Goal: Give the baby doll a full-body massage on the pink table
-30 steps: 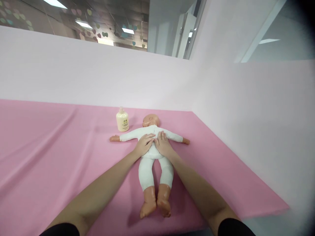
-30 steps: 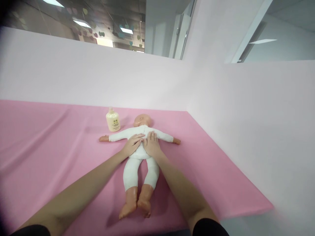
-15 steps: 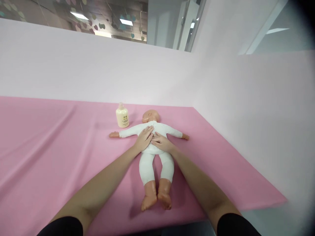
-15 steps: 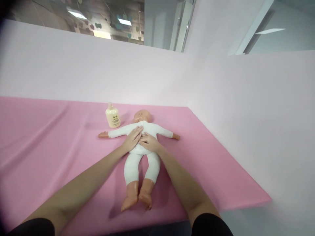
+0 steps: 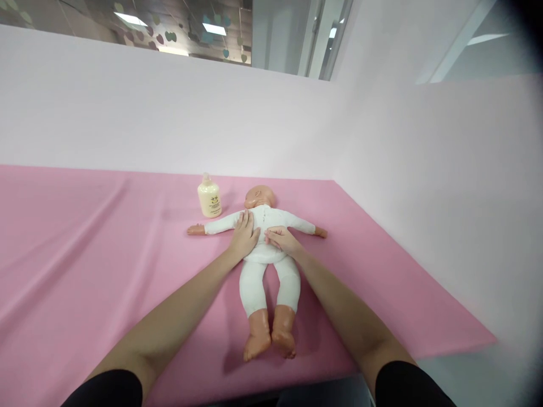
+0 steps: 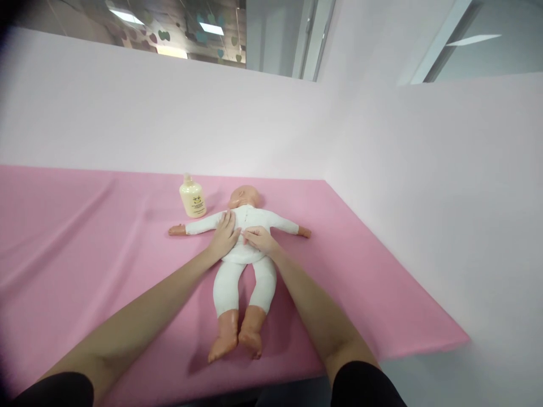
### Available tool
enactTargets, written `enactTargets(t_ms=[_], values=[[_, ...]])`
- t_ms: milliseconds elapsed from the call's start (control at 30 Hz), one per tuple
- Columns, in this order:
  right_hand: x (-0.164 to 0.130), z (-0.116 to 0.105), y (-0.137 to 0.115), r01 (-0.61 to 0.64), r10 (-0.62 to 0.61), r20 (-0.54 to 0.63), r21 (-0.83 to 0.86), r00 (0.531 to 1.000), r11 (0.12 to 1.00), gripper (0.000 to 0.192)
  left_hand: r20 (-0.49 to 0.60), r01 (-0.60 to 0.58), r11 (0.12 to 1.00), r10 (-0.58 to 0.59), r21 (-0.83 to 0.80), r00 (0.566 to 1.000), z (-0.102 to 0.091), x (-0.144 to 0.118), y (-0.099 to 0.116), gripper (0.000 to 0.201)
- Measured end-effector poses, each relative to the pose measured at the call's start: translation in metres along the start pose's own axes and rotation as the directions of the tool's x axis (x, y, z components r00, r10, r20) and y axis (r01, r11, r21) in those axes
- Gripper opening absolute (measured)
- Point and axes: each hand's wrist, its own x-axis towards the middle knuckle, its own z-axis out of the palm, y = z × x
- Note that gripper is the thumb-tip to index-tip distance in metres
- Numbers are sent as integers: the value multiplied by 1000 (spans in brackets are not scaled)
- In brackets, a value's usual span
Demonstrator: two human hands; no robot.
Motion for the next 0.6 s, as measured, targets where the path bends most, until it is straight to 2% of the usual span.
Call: enactTargets(t_ms=[100, 167, 200, 267, 333, 400, 600], values=[[-2, 5, -8, 140, -156, -95, -153, 983, 978, 33, 77, -181, 983, 178, 42, 981, -8, -4, 8, 52], [-4, 9, -15, 255, -293, -46, -379, 955, 890, 31, 143, -324, 945, 317, 29, 937, -12, -5, 11, 46], [-4, 10, -18, 282, -320, 5, -485, 947, 828, 33, 164, -384, 923, 376, 19, 912, -13, -6, 12, 44], [-4, 11, -20, 260, -274, 78, -633, 959, 729, 36, 172, -466, 885, 459, -5, 871, -15, -6, 13, 42], [-2, 10, -18, 186, -184, 80, -698, 980, 692, 39, 151, -503, 864, 502, -37, 852, -15, -6, 15, 40], [2, 5, -13, 133, -132, 58, -717, 990, 684, 43, 129, -524, 850, 527, -64, 840, -15, -6, 16, 37], [15, -6, 5, 31, -84, -42, -698, 996, 715, 49, 93, -593, 796, 604, -121, 792, -13, -4, 15, 32]])
